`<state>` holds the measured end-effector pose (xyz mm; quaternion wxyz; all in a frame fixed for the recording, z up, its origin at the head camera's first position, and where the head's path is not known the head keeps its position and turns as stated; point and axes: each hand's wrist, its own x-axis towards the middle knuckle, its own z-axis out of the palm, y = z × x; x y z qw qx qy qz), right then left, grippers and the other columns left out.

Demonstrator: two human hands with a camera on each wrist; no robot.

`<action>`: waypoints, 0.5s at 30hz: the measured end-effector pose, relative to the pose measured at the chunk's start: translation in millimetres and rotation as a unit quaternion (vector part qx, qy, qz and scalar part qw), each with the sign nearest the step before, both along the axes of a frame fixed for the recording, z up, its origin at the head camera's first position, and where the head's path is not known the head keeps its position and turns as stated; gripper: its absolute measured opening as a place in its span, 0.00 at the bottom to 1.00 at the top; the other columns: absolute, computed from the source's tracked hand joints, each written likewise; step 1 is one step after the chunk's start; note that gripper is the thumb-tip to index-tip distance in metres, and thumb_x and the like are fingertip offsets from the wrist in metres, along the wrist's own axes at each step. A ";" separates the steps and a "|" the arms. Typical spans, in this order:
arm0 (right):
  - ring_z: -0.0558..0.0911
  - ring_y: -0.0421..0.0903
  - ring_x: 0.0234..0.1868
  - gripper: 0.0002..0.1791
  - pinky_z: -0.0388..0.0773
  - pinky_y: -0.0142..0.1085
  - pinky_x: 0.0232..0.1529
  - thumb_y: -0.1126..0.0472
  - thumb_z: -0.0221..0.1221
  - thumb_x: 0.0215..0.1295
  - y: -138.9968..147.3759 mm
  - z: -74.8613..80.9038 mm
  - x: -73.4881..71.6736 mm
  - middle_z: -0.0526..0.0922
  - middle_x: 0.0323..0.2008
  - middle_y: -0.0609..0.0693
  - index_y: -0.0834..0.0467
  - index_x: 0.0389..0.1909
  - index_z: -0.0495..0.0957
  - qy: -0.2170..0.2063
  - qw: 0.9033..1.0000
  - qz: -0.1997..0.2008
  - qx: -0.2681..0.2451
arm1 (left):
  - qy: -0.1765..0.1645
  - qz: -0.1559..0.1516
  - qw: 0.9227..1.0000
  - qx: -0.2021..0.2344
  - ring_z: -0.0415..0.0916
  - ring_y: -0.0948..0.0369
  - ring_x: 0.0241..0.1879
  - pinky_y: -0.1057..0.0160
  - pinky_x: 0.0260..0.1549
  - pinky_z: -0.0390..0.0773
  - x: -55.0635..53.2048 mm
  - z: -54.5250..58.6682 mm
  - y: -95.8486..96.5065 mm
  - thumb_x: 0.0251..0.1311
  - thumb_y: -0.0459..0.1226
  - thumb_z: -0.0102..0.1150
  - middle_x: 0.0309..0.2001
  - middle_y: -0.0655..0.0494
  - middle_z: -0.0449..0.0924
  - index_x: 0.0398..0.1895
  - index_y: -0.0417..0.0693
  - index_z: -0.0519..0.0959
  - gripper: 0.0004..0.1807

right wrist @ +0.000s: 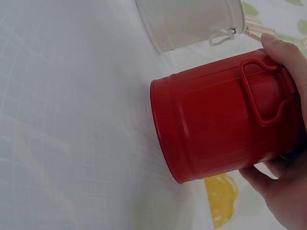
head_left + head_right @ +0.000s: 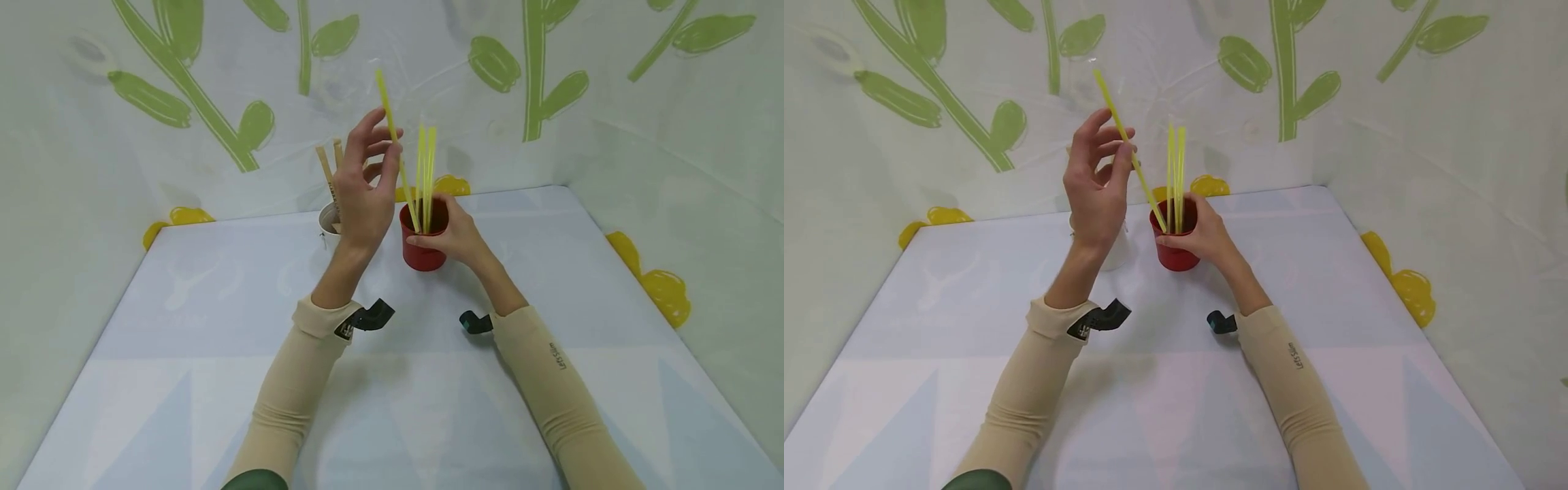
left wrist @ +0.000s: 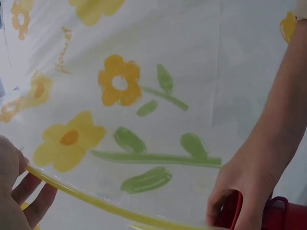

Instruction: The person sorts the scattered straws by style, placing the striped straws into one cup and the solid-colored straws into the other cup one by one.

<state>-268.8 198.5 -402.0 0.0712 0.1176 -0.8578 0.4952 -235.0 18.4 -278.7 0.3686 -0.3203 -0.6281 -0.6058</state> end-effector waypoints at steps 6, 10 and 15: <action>0.71 0.44 0.63 0.48 0.78 0.49 0.58 0.45 0.75 0.46 -1.7 0.1 1.1 0.72 0.62 0.45 0.44 0.66 0.59 -0.004 1.000 0.000 -0.003 | -0.006 -0.001 1.000 0.011 0.82 0.56 0.45 0.62 0.41 0.84 -3.7 -1.7 3.0 0.68 0.32 0.55 0.47 0.44 0.81 0.65 0.40 0.70 0.22; 0.71 0.44 0.63 0.48 0.78 0.48 0.57 0.45 0.76 0.46 -2.3 -0.2 1.9 0.72 0.63 0.44 0.45 0.66 0.59 -0.008 1.000 0.005 -0.003 | 0.001 0.011 0.999 0.042 0.82 0.59 0.45 0.62 0.42 0.84 -3.1 -0.3 4.5 0.68 0.33 0.56 0.48 0.45 0.80 0.65 0.39 0.70 0.23; 0.70 0.44 0.64 0.48 0.78 0.49 0.57 0.45 0.75 0.46 -1.6 0.9 1.5 0.71 0.63 0.44 0.44 0.66 0.59 -0.004 1.000 -0.003 0.002 | 0.033 0.003 0.997 0.066 0.81 0.59 0.45 0.60 0.42 0.84 -0.9 5.6 7.4 0.67 0.33 0.57 0.48 0.44 0.79 0.64 0.37 0.69 0.23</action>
